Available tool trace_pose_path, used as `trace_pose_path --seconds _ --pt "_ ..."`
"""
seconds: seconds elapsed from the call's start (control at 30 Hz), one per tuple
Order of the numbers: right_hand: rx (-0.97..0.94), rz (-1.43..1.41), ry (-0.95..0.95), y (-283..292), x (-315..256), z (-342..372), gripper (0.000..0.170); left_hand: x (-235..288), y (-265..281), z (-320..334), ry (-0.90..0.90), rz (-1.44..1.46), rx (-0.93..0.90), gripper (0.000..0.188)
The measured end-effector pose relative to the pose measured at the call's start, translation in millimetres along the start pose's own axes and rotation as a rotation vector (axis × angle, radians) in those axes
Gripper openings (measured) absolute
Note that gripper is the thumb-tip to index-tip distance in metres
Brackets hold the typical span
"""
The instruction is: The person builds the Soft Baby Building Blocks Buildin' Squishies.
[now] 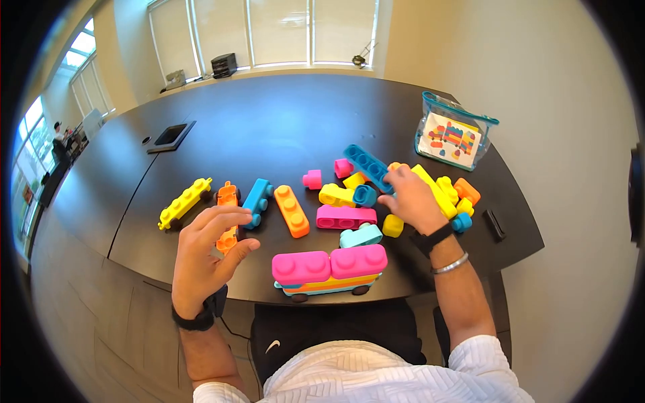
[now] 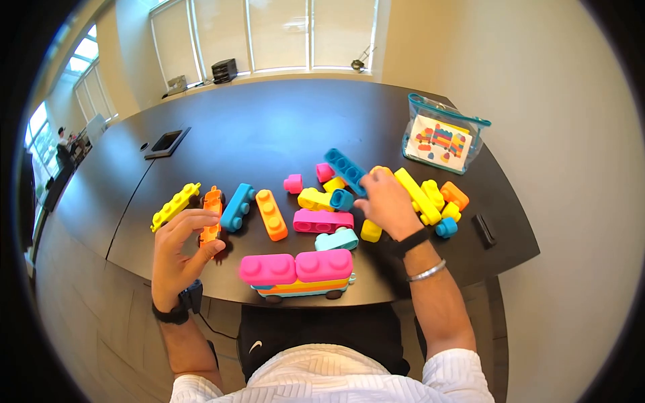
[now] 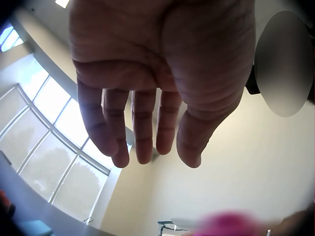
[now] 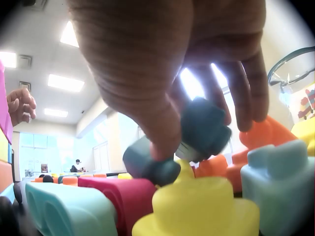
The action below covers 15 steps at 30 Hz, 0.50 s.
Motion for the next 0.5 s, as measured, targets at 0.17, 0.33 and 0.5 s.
trace_pose_path --seconds 0.17,0.33,0.5 --pt "0.348 -0.194 -0.072 71.8 2.1 5.2 0.037 1.4 0.9 0.5 -0.001 0.015 -0.012 0.038" --pt "0.414 -0.794 -0.064 112.8 -20.8 46.4 0.037 9.7 -7.5 1.4 0.021 0.046 -0.084 0.047" --pt "0.157 -1.385 -0.108 108.5 -80.0 75.7 0.061 51.0 -24.0 -1.1 -0.166 0.226 0.089 0.06"
Point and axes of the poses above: each hand's wrist, its own z-axis away from the middle knuckle, its own y-axis out of the back of the hand, x = y × z, the point moved 10 cm from there along -z, towards the middle knuckle, and after that the axes turned 1 degree about -y, right-handed, at the moved point
